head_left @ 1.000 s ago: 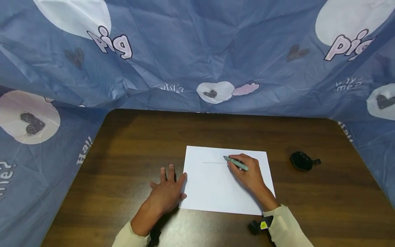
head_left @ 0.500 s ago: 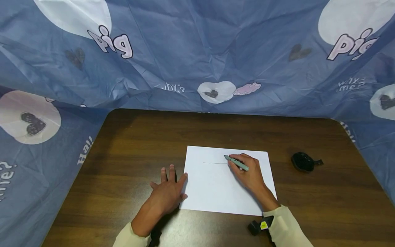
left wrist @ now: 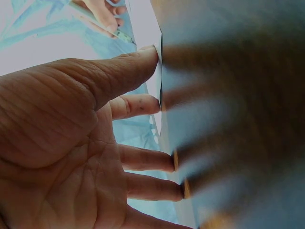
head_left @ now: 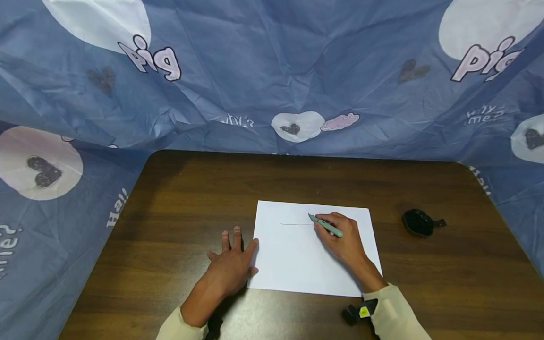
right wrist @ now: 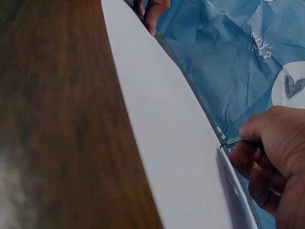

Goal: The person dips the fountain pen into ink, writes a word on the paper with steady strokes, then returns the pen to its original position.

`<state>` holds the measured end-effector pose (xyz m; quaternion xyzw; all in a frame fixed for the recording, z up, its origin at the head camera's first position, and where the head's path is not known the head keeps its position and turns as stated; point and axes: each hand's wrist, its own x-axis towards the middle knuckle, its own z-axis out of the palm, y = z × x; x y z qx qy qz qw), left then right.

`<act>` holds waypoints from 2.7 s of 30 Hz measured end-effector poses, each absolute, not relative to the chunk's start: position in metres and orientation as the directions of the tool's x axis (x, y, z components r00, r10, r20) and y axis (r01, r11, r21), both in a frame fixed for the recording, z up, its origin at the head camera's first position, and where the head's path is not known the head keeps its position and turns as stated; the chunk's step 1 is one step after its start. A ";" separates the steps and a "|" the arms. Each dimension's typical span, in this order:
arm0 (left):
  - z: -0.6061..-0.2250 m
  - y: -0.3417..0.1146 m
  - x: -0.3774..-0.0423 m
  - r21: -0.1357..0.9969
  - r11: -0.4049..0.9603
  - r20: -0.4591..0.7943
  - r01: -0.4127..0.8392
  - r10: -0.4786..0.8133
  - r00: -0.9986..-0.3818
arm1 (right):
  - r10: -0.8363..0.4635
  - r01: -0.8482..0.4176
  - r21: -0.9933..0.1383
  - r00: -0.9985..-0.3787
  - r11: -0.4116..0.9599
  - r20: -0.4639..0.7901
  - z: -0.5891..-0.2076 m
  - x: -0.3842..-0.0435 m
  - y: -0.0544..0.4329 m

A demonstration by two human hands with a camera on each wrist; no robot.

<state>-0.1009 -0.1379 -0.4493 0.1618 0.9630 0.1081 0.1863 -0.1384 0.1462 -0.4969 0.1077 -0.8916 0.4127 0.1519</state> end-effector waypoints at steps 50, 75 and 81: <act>-0.450 -0.139 -0.102 0.295 0.920 -0.349 0.258 0.355 -0.867 | -0.129 -0.323 -0.709 -0.941 0.627 0.314 -0.494 -0.108 0.139; -0.452 -0.138 -0.102 0.281 0.923 -0.333 0.261 0.349 -0.876 | -0.257 -0.429 -0.717 -0.903 0.550 0.343 -0.494 -0.079 0.108; -0.453 -0.137 -0.102 0.280 0.926 -0.329 0.255 0.341 -0.880 | -0.295 -0.440 -0.718 -0.897 0.540 0.328 -0.495 -0.073 0.100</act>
